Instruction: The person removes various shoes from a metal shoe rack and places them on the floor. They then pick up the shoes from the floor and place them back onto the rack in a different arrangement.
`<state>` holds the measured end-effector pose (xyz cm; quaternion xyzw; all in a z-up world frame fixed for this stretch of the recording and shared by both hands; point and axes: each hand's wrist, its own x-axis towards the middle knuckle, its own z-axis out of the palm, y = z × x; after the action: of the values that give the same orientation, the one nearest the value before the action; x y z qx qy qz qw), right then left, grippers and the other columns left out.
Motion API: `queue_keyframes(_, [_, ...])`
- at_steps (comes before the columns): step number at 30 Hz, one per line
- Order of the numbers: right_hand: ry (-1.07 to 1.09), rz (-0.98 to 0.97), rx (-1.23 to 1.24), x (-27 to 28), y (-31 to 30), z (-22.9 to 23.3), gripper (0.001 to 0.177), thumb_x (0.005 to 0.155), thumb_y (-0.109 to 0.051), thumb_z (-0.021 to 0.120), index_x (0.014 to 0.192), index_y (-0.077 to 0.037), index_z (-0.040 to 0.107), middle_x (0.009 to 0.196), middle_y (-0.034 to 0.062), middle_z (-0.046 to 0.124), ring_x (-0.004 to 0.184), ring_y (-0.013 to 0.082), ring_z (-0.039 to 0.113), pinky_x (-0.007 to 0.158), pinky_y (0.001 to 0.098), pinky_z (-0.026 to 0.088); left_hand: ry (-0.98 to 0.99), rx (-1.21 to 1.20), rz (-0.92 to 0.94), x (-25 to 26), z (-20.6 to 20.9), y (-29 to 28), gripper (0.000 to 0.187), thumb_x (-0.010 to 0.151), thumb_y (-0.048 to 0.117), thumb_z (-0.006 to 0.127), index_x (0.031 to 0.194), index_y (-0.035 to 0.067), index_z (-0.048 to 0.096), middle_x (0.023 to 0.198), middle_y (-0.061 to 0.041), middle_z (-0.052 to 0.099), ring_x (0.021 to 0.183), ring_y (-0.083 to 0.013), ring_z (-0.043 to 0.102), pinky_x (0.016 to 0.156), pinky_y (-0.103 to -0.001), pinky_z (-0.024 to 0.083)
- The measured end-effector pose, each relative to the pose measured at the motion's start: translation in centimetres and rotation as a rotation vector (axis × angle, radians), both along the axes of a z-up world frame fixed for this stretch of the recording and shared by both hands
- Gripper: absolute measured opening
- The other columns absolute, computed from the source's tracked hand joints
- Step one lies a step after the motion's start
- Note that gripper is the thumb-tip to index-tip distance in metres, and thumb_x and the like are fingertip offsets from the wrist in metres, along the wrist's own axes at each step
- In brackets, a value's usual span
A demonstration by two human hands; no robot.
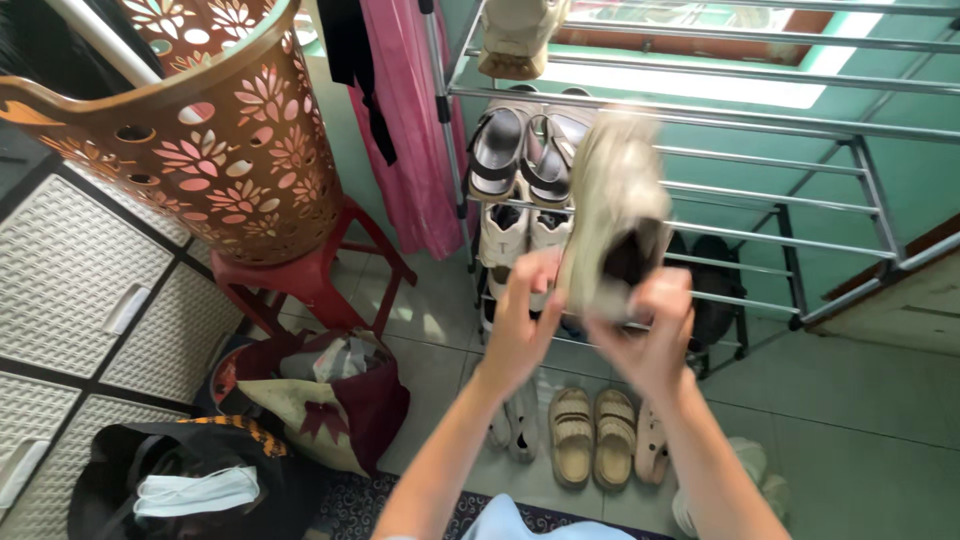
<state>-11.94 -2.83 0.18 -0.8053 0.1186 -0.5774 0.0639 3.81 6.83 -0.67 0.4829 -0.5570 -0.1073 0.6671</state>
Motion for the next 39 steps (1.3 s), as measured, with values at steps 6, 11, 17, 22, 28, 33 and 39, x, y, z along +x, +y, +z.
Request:
queue_keyframes(6, [0.214, 0.234, 0.565, 1.2, 5.1, -12.4, 0.052, 0.070, -0.013, 0.091, 0.109, -0.007, 0.057, 0.102, 0.0119, 0.059, 0.080, 0.0227, 0.068, 0.060, 0.0312, 0.060, 0.457, 0.307, -0.014, 0.5, -16.5, 5.5, 0.036, 0.103, 0.020, 0.058, 0.134, 0.002, 0.056, 0.122, -0.010, 0.069, 0.112, -0.0188, 0.068, 0.097, -0.033, 0.054])
queue_keyframes(11, [0.679, 0.348, 0.949, 5.7, 5.0, -23.1, 0.036, 0.082, -0.009, 0.079, 0.113, -0.006, 0.059, 0.107, 0.0113, 0.060, 0.077, 0.0256, 0.072, 0.068, 0.0381, 0.057, 0.546, 0.709, 0.196, 3.0, -34.4, 7.9, 0.039, 0.102, 0.026, 0.057, 0.133, 0.003, 0.061, 0.126, -0.012, 0.071, 0.117, -0.0223, 0.068, 0.098, -0.034, 0.052])
queue_keyframes(17, [1.025, 0.397, 0.819, 12.6, 5.3, -37.1, 0.038, 0.083, -0.011, 0.074, 0.118, -0.010, 0.058, 0.120, 0.0164, 0.060, 0.103, 0.0420, 0.065, 0.083, 0.0522, 0.051, 0.574, 1.103, 0.226, 6.0, -39.9, 10.4, 0.056, 0.095, 0.038, 0.066, 0.140, 0.006, 0.057, 0.138, -0.015, 0.064, 0.131, -0.0274, 0.059, 0.107, -0.037, 0.047])
queue_keyframes(22, [1.193, 0.174, 0.855, 16.2, 7.4, -41.8, 0.033, 0.087, -0.013, 0.065, 0.119, -0.016, 0.057, 0.125, 0.0144, 0.060, 0.107, 0.0437, 0.065, 0.087, 0.0535, 0.053, 0.263, 1.141, 0.203, 8.2, -40.8, 11.1, 0.065, 0.088, 0.038, 0.072, 0.143, 0.007, 0.056, 0.142, -0.020, 0.061, 0.136, -0.0338, 0.055, 0.112, -0.038, 0.044])
queue_keyframes(28, [1.418, -0.094, 0.885, 15.4, 9.3, -42.9, 0.029, 0.099, -0.012, 0.048, 0.126, -0.016, 0.055, 0.131, 0.0153, 0.061, 0.112, 0.0406, 0.069, 0.091, 0.0522, 0.056, 0.133, 1.398, 0.111, 9.4, -42.4, 12.5, 0.069, 0.090, 0.040, 0.073, 0.148, 0.010, 0.049, 0.154, -0.018, 0.045, 0.144, -0.0344, 0.043, 0.119, -0.039, 0.038])
queue_keyframes(33, [1.438, -0.107, 0.986, 15.3, 7.9, -42.8, 0.036, 0.097, -0.014, 0.049, 0.132, -0.020, 0.058, 0.136, 0.0126, 0.060, 0.118, 0.0396, 0.067, 0.097, 0.0513, 0.055, 0.086, 1.389, 0.072, 10.4, -41.8, 12.3, 0.070, 0.089, 0.036, 0.071, 0.149, 0.011, 0.046, 0.153, -0.018, 0.046, 0.142, -0.0352, 0.045, 0.117, -0.040, 0.040])
queue_keyframes(39, [1.233, 0.151, 0.757, 16.5, 2.6, -38.2, 0.048, 0.088, -0.025, 0.072, 0.133, -0.013, 0.059, 0.141, 0.0203, 0.053, 0.123, 0.0424, 0.058, 0.101, 0.0491, 0.049, -0.033, 1.198, 0.091, 11.7, -40.4, 8.5, 0.065, 0.087, 0.028, 0.072, 0.145, 0.007, 0.050, 0.146, -0.020, 0.053, 0.135, -0.0380, 0.052, 0.113, -0.041, 0.044])
